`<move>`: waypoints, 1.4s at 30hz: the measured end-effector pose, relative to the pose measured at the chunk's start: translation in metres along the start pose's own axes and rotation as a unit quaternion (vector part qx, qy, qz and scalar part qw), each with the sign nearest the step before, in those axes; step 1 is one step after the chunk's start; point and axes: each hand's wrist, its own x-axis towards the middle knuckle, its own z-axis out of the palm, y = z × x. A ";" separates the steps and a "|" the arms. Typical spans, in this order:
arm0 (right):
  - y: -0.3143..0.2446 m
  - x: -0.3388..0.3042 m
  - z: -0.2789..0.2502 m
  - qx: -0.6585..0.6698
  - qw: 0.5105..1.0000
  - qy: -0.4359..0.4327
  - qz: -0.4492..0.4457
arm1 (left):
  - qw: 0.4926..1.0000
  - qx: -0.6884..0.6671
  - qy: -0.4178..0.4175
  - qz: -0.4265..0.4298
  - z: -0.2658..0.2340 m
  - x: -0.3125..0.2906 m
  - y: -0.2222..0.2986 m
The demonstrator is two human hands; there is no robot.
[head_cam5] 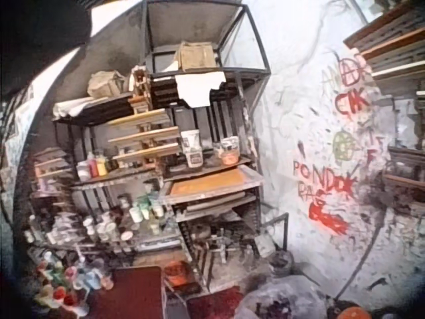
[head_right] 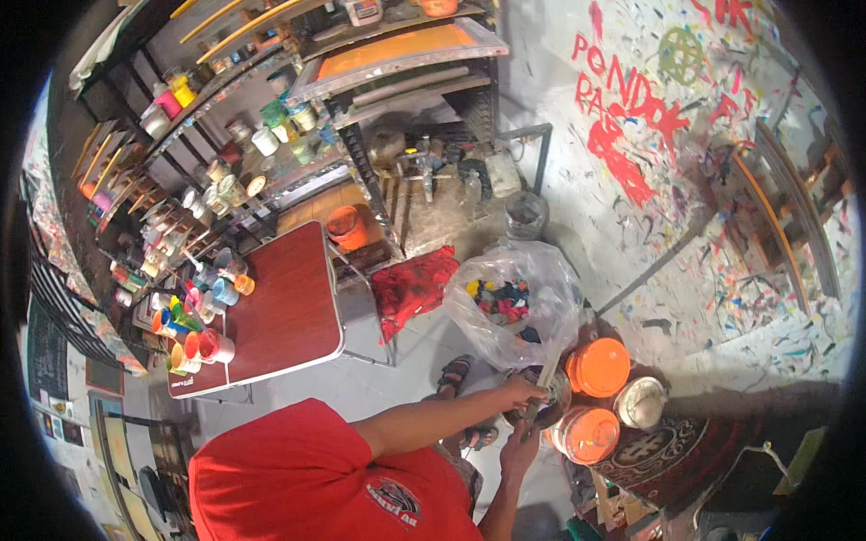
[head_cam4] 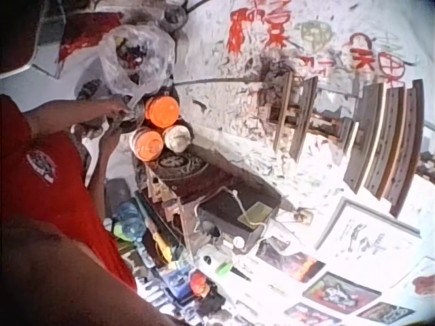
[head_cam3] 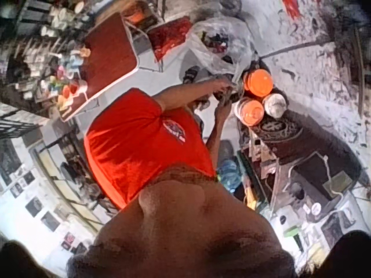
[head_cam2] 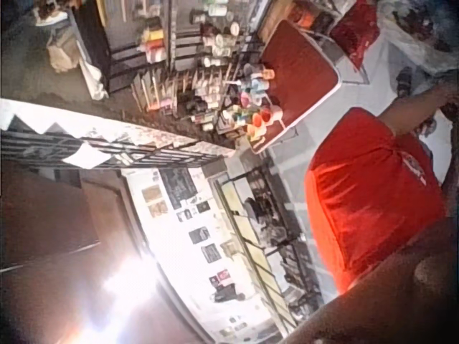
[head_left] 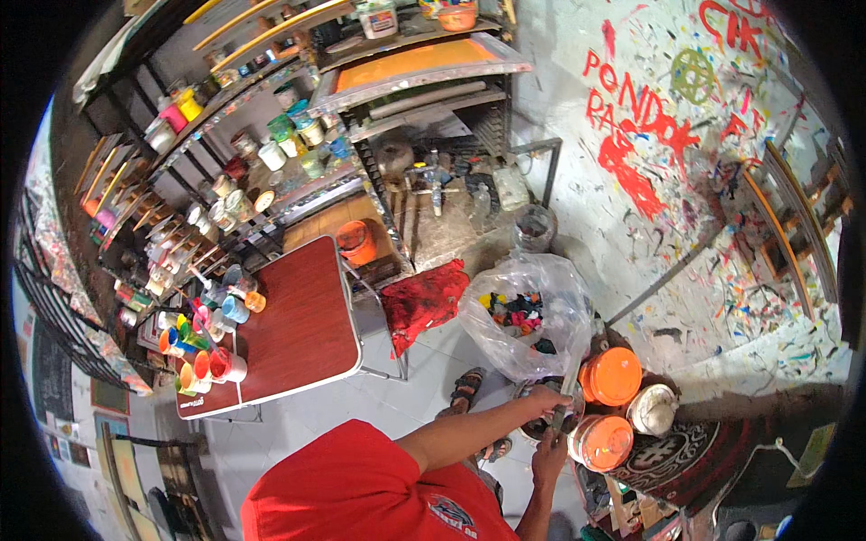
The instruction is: The person cleans a spatula with a cloth and then uses the spatula to transfer yellow ink from a small container into another cup, stirring it with a wooden tool.
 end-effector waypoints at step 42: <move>-0.068 -0.128 -0.124 -0.197 0.920 0.069 0.332 | 0.998 0.057 -0.023 -0.002 0.055 0.090 0.033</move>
